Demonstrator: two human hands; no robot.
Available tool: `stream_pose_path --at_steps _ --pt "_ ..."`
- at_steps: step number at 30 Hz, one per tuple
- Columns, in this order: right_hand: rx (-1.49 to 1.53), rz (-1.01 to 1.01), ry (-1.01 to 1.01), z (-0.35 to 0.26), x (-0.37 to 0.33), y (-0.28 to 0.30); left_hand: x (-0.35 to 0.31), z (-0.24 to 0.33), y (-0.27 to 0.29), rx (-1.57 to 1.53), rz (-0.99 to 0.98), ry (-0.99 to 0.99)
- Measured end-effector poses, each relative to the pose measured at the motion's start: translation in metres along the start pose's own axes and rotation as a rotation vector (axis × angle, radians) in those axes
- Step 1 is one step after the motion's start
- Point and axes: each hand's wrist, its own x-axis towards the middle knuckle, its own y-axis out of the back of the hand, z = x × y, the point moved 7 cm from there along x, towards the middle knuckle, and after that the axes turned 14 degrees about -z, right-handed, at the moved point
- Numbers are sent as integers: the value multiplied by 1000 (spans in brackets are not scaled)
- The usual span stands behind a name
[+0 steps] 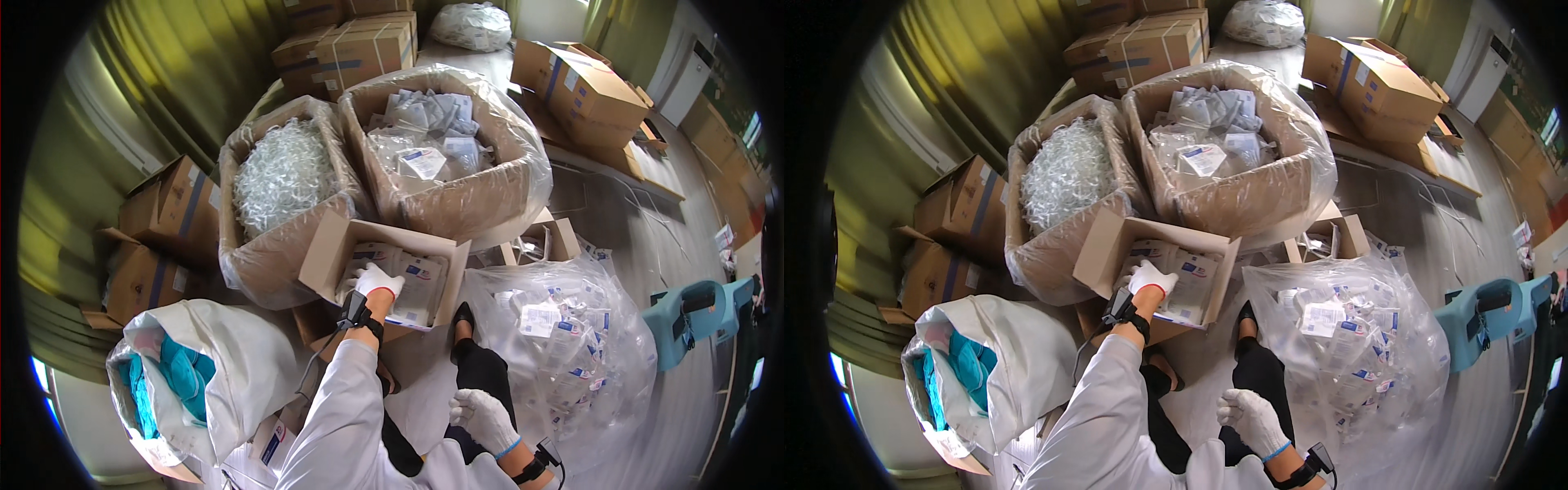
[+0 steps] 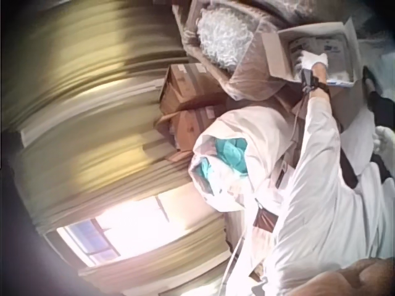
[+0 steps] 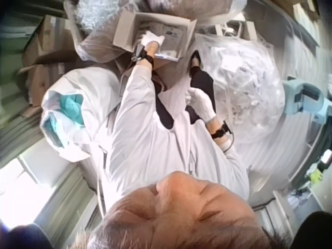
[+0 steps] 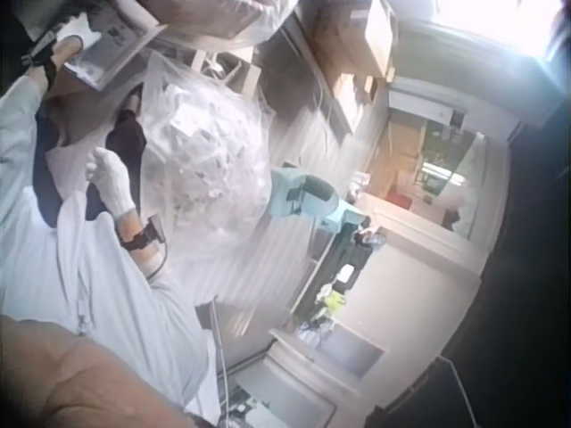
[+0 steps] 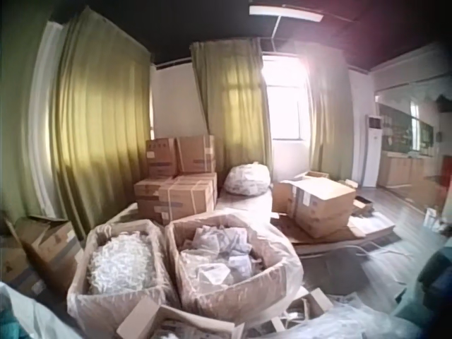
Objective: The person places green masks and white elastic components into small boxes and plastic packets while surrounded by several cardboard boxes and large bags of materials.
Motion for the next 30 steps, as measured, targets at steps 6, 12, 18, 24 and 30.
stream_pose_path --at_steps 6,12,18,24,30 --pt "89 13 34 -7 1 22 25 20 -14 108 14 -88" --pt "52 -99 67 -21 2 8 23 9 20 28 195 -314" --pt "-188 -103 140 -38 -3 -17 -72 -23 97 -258 513 -496" --pt "-73 -371 205 -64 9 -77 -232 -19 117 -175 705 -1039" --pt "-249 -328 374 -105 -9 -99 -360 -28 20 301 500 -1623"
